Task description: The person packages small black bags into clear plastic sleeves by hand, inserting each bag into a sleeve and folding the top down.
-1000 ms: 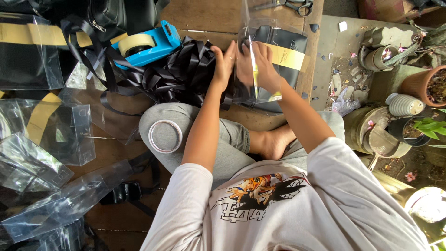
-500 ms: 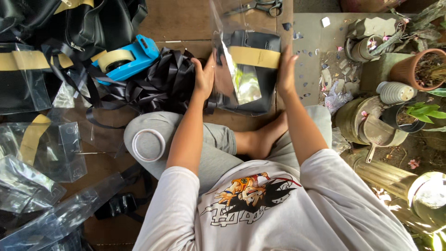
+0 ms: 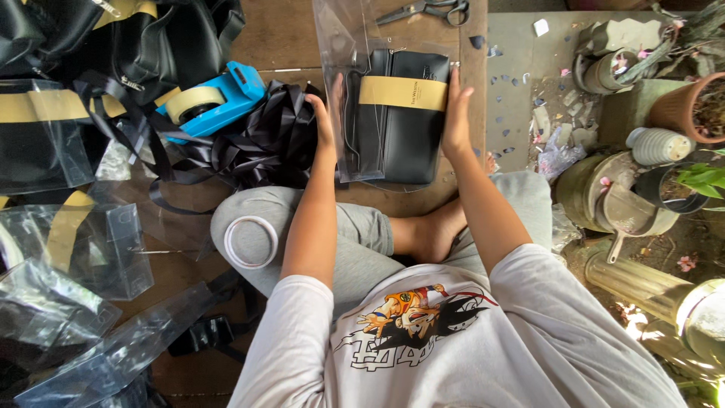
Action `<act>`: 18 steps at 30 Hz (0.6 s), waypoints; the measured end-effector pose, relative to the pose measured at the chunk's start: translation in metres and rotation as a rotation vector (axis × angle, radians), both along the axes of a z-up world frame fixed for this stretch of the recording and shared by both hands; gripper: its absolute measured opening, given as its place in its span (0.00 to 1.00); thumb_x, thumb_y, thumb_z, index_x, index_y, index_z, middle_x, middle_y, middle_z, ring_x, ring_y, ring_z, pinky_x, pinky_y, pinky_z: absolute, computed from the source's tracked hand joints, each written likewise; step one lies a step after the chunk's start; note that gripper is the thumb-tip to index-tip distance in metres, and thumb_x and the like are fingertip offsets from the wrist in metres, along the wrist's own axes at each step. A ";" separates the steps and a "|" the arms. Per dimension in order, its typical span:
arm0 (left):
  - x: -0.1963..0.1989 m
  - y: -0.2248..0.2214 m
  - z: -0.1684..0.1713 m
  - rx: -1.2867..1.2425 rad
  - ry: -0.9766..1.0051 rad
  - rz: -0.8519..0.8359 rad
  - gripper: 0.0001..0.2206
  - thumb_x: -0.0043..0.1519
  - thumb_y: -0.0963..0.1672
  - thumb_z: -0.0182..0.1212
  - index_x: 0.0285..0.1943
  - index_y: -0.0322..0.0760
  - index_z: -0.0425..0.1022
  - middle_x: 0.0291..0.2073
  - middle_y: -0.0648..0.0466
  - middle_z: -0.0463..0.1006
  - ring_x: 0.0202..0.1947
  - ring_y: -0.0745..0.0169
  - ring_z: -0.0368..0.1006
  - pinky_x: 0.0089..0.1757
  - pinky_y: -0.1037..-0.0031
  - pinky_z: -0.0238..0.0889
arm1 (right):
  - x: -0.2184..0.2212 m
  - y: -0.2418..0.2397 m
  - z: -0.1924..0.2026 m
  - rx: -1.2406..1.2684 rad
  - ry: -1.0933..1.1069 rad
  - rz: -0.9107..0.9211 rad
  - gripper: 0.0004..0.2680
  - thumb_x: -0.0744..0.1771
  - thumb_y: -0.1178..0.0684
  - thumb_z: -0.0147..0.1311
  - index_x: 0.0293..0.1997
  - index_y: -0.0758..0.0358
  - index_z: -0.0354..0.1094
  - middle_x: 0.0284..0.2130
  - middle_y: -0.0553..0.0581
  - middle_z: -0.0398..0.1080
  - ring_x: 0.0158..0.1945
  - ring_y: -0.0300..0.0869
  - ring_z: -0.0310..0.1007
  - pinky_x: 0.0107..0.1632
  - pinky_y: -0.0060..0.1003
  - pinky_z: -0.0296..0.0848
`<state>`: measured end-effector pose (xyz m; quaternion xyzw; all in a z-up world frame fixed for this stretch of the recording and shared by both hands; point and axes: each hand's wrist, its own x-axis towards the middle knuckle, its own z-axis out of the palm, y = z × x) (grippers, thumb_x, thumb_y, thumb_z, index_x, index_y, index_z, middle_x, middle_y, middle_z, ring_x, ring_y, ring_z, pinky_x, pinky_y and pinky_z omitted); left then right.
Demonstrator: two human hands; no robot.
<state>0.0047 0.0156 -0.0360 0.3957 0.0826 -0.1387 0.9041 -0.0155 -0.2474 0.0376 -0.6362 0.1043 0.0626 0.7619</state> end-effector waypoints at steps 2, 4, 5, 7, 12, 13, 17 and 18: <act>-0.005 0.009 0.004 0.009 -0.005 0.074 0.49 0.57 0.69 0.23 0.78 0.38 0.57 0.79 0.48 0.50 0.80 0.55 0.42 0.73 0.63 0.31 | -0.005 0.002 -0.003 0.182 -0.039 -0.019 0.36 0.67 0.22 0.21 0.80 0.56 0.31 0.79 0.55 0.31 0.82 0.47 0.31 0.81 0.44 0.35; -0.001 0.008 0.003 0.176 0.012 0.062 0.49 0.59 0.67 0.13 0.77 0.38 0.59 0.78 0.47 0.53 0.80 0.57 0.41 0.73 0.67 0.22 | -0.009 0.004 0.018 0.070 -0.013 -0.003 0.35 0.67 0.22 0.22 0.80 0.55 0.30 0.79 0.54 0.32 0.82 0.48 0.32 0.81 0.46 0.38; 0.000 0.007 0.006 0.176 0.014 0.066 0.49 0.59 0.67 0.13 0.77 0.38 0.59 0.78 0.47 0.53 0.80 0.57 0.41 0.73 0.67 0.22 | -0.008 0.006 0.011 0.070 -0.011 0.001 0.35 0.67 0.22 0.22 0.80 0.55 0.30 0.79 0.54 0.32 0.82 0.48 0.32 0.81 0.46 0.38; 0.000 0.004 0.010 0.074 0.082 0.086 0.46 0.61 0.67 0.21 0.77 0.40 0.58 0.78 0.51 0.55 0.80 0.64 0.40 0.73 0.66 0.26 | -0.008 0.008 -0.004 -0.133 0.016 0.033 0.30 0.70 0.28 0.18 0.80 0.54 0.25 0.79 0.51 0.24 0.82 0.43 0.18 0.81 0.44 0.24; -0.001 0.008 -0.002 -0.126 -0.030 -0.045 0.48 0.57 0.69 0.25 0.82 0.46 0.47 0.81 0.58 0.40 0.81 0.65 0.28 0.74 0.63 0.18 | -0.010 0.012 -0.025 -0.614 -0.177 -0.049 0.30 0.72 0.31 0.30 0.81 0.55 0.25 0.79 0.57 0.20 0.81 0.53 0.12 0.80 0.56 0.22; -0.001 0.007 0.002 -0.056 -0.077 -0.059 0.49 0.56 0.70 0.21 0.82 0.44 0.44 0.82 0.54 0.36 0.81 0.63 0.26 0.74 0.63 0.15 | -0.010 0.014 -0.033 -0.938 -0.358 -0.181 0.25 0.76 0.39 0.43 0.82 0.52 0.33 0.80 0.60 0.27 0.83 0.60 0.22 0.81 0.61 0.32; 0.001 0.006 0.011 0.031 -0.041 0.029 0.48 0.61 0.67 0.19 0.79 0.34 0.52 0.80 0.46 0.45 0.81 0.60 0.31 0.74 0.67 0.18 | -0.015 0.089 0.033 -0.635 -0.517 -0.257 0.15 0.73 0.56 0.45 0.70 0.57 0.56 0.62 0.59 0.65 0.65 0.48 0.68 0.61 0.39 0.69; 0.001 0.005 0.006 -0.005 -0.081 0.034 0.48 0.61 0.67 0.20 0.79 0.34 0.52 0.80 0.46 0.45 0.81 0.60 0.32 0.74 0.66 0.19 | -0.010 0.105 0.008 -0.302 -0.270 -0.158 0.16 0.71 0.53 0.50 0.68 0.62 0.60 0.62 0.60 0.67 0.65 0.46 0.68 0.64 0.40 0.68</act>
